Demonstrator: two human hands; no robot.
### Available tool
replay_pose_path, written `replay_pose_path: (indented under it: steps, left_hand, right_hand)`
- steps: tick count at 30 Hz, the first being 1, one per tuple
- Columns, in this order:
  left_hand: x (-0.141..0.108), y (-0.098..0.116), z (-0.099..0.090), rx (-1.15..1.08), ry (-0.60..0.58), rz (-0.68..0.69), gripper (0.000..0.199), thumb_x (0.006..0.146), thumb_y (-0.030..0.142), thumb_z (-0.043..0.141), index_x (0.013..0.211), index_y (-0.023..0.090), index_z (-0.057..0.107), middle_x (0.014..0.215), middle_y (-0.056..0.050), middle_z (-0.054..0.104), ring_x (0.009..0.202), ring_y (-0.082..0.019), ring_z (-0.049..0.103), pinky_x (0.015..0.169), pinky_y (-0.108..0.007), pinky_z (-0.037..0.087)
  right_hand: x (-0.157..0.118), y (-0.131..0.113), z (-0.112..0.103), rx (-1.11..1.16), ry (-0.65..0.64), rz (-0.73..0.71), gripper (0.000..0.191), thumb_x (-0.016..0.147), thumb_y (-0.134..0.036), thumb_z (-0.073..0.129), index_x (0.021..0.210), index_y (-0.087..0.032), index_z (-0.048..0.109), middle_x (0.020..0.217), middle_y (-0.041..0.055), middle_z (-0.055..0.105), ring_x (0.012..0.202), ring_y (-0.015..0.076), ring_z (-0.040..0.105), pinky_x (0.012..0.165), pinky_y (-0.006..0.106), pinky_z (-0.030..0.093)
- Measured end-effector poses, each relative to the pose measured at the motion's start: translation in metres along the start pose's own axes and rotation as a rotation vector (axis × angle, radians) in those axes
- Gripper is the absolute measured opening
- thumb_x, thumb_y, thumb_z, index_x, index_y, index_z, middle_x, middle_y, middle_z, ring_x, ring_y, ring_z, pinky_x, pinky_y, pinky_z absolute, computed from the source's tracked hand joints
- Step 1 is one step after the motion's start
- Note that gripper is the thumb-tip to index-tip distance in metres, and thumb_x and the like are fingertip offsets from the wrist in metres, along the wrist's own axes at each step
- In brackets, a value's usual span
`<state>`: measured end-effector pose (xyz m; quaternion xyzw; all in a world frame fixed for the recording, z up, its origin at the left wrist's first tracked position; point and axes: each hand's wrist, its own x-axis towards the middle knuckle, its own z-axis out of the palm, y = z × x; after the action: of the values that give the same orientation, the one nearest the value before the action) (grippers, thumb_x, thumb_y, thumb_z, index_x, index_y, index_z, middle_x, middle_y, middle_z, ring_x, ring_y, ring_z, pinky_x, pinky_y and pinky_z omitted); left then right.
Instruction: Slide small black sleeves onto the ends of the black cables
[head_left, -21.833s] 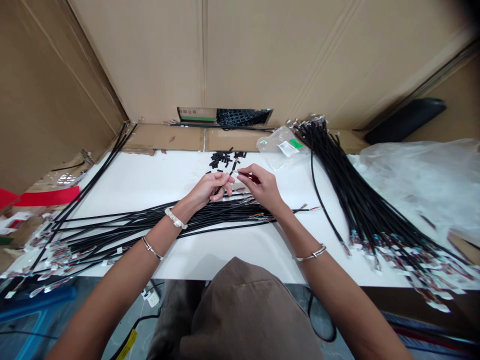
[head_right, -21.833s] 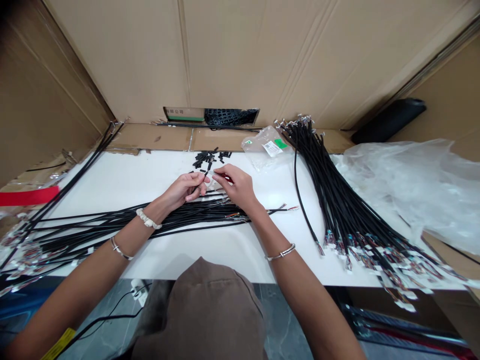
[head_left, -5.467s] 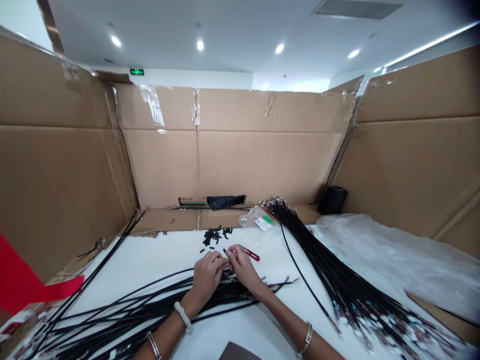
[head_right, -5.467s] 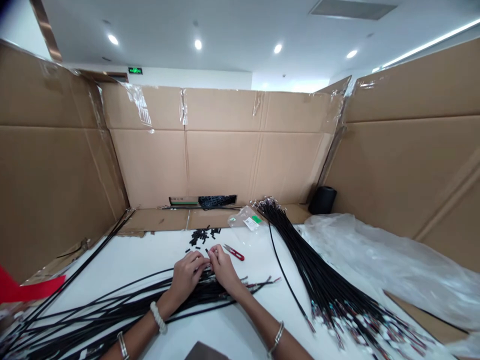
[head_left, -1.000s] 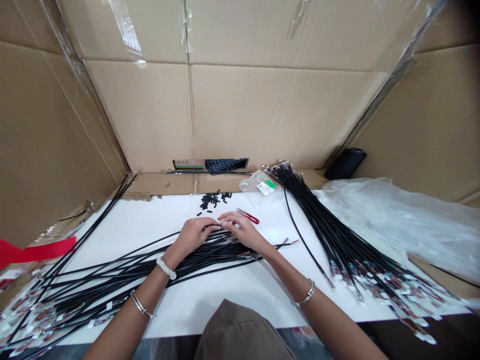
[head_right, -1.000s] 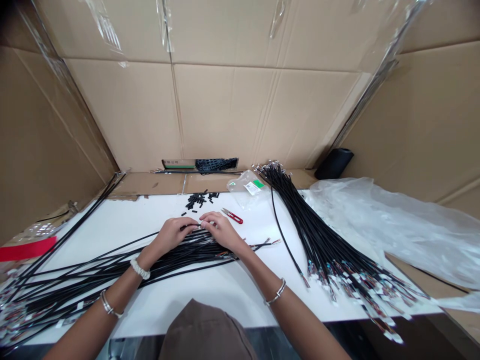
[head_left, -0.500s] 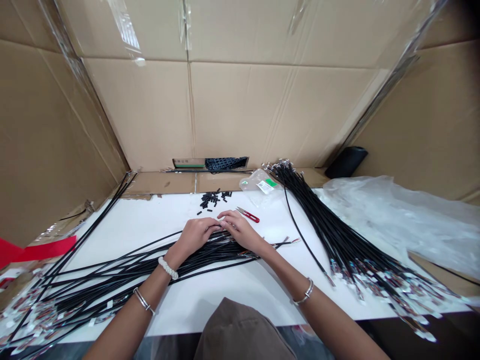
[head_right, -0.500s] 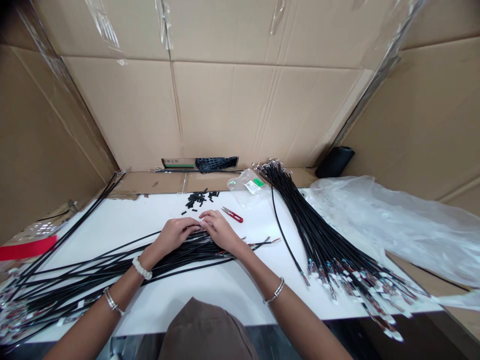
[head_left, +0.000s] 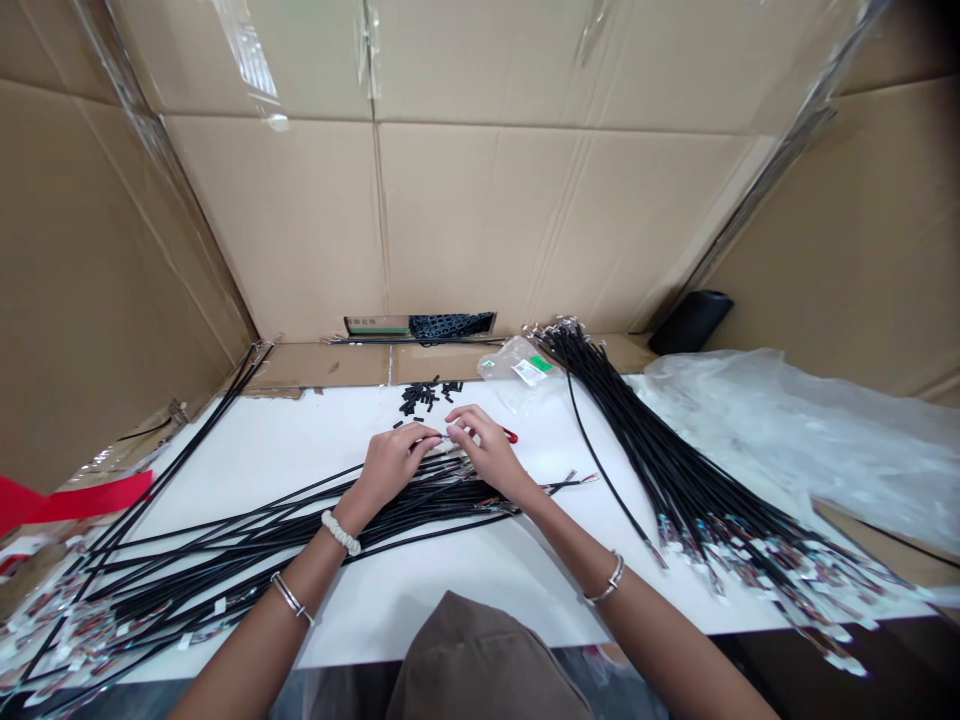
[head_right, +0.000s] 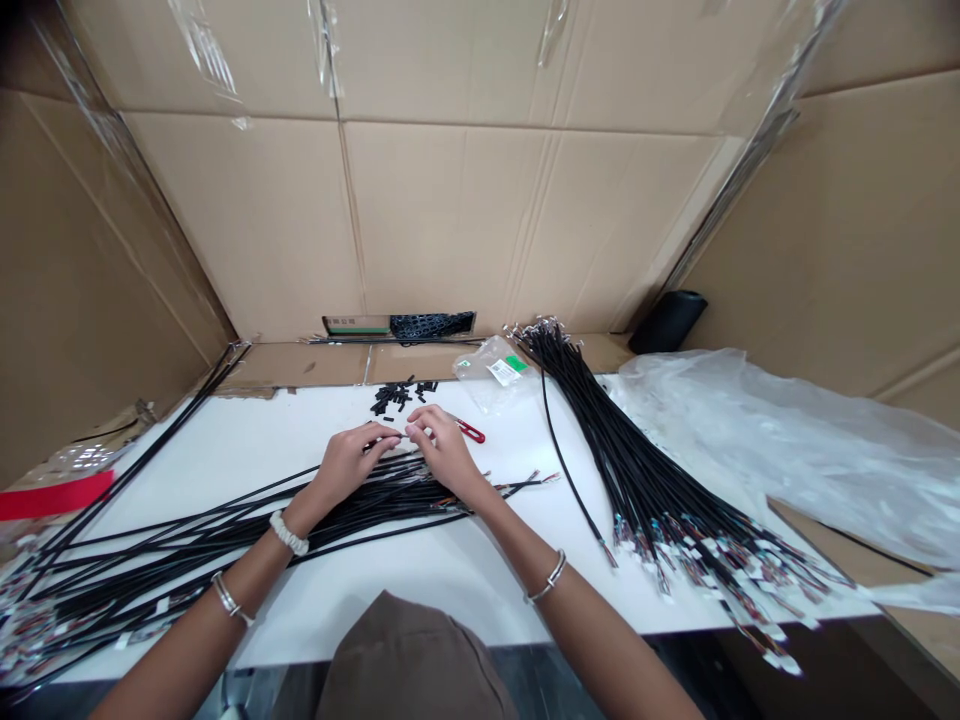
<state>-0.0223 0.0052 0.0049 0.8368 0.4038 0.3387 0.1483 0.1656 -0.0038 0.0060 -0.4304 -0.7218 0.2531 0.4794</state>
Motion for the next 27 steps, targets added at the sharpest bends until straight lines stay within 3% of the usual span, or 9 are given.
replay_pose_path:
  steps: [5, 11, 13, 15, 18, 20, 22, 25, 27]
  left_hand:
    - [0.002, -0.006, -0.009, -0.035, -0.01, -0.085, 0.021, 0.094, 0.033, 0.053, 0.092, 0.021, 0.07, 0.089, -0.001, 0.073, 0.08, -0.016, 0.066, 0.073, -0.025, 0.044]
    - [0.002, -0.001, -0.022, -0.043, -0.214, -0.083, 0.034, 0.095, 0.044, 0.046, 0.087, 0.024, 0.073, 0.101, 0.0, 0.071, 0.087, -0.017, 0.065, 0.071, -0.025, 0.044]
    - [0.003, -0.002, -0.027, -0.065, -0.173, -0.113, 0.04, 0.097, 0.047, 0.041, 0.089, 0.024, 0.073, 0.103, 0.0, 0.07, 0.092, -0.018, 0.064, 0.077, -0.026, 0.044]
    - [0.004, -0.005, -0.032, -0.096, -0.056, -0.162, 0.044, 0.098, 0.048, 0.037, 0.092, 0.022, 0.072, 0.103, -0.002, 0.07, 0.095, -0.018, 0.064, 0.083, -0.027, 0.044]
    - [0.006, -0.016, -0.041, -0.094, 0.128, -0.231, 0.046, 0.097, 0.048, 0.035, 0.089, 0.02, 0.071, 0.099, -0.004, 0.071, 0.093, -0.019, 0.064, 0.082, -0.028, 0.045]
    - [0.007, -0.026, -0.05, -0.015, 0.188, -0.281, 0.045, 0.097, 0.047, 0.036, 0.088, 0.019, 0.07, 0.099, -0.005, 0.071, 0.092, -0.02, 0.064, 0.077, -0.028, 0.046]
    - [0.01, -0.043, -0.063, 0.146, 0.163, -0.352, 0.039, 0.095, 0.044, 0.039, 0.092, 0.02, 0.069, 0.102, -0.005, 0.071, 0.091, -0.02, 0.064, 0.078, -0.029, 0.046]
    - [0.013, -0.081, -0.091, 0.396, -0.043, -0.488, 0.032, 0.09, 0.041, 0.046, 0.102, 0.022, 0.068, 0.109, -0.007, 0.07, 0.097, -0.026, 0.064, 0.078, -0.032, 0.047]
    - [0.014, -0.113, -0.112, 0.496, -0.123, -0.583, 0.031, 0.088, 0.039, 0.049, 0.104, 0.021, 0.068, 0.112, -0.009, 0.07, 0.102, -0.031, 0.063, 0.08, -0.035, 0.047]
  right_hand:
    - [0.008, 0.007, -0.019, 0.047, 0.123, 0.104, 0.028, 0.089, -0.039, 0.053, 0.071, -0.019, 0.058, 0.099, 0.007, 0.06, 0.095, 0.0182, 0.057, 0.074, 0.029, 0.043]
    - [0.012, 0.018, -0.033, 0.236, 0.055, 0.289, 0.035, 0.085, -0.05, 0.054, 0.074, -0.018, 0.065, 0.094, 0.0055, 0.064, 0.093, 0.0184, 0.058, 0.082, 0.031, 0.043]
    - [0.014, 0.023, -0.034, 0.288, 0.16, 0.369, 0.035, 0.083, -0.052, 0.054, 0.081, -0.018, 0.064, 0.091, 0.0038, 0.064, 0.081, 0.0156, 0.057, 0.074, 0.029, 0.044]
    - [0.015, 0.028, -0.035, 0.307, 0.304, 0.412, 0.031, 0.078, -0.049, 0.058, 0.084, -0.019, 0.061, 0.078, -0.0003, 0.058, 0.065, 0.0119, 0.05, 0.062, 0.026, 0.041]
    - [0.015, 0.033, -0.038, 0.274, 0.428, 0.422, 0.023, 0.074, -0.04, 0.059, 0.086, -0.021, 0.055, 0.057, -0.008, 0.039, 0.049, 0.0092, 0.035, 0.048, 0.024, 0.03]
    - [0.013, 0.035, -0.039, 0.233, 0.402, 0.425, 0.02, 0.077, -0.038, 0.056, 0.089, -0.022, 0.054, 0.052, -0.01, 0.031, 0.045, 0.0089, 0.027, 0.044, 0.023, 0.023]
    - [0.012, 0.038, -0.039, 0.154, 0.346, 0.417, 0.021, 0.081, -0.039, 0.052, 0.092, -0.021, 0.054, 0.049, -0.0106, 0.028, 0.043, 0.0093, 0.024, 0.043, 0.023, 0.02]
    - [0.019, 0.048, -0.037, -0.155, 0.228, 0.365, 0.026, 0.088, -0.038, 0.042, 0.098, -0.019, 0.057, 0.05, -0.0087, 0.032, 0.045, 0.0116, 0.033, 0.046, 0.024, 0.029]
    - [0.031, 0.056, -0.035, -0.363, 0.1, 0.326, 0.025, 0.088, -0.031, 0.041, 0.095, -0.017, 0.06, 0.056, -0.0047, 0.047, 0.054, 0.0135, 0.047, 0.055, 0.025, 0.04]
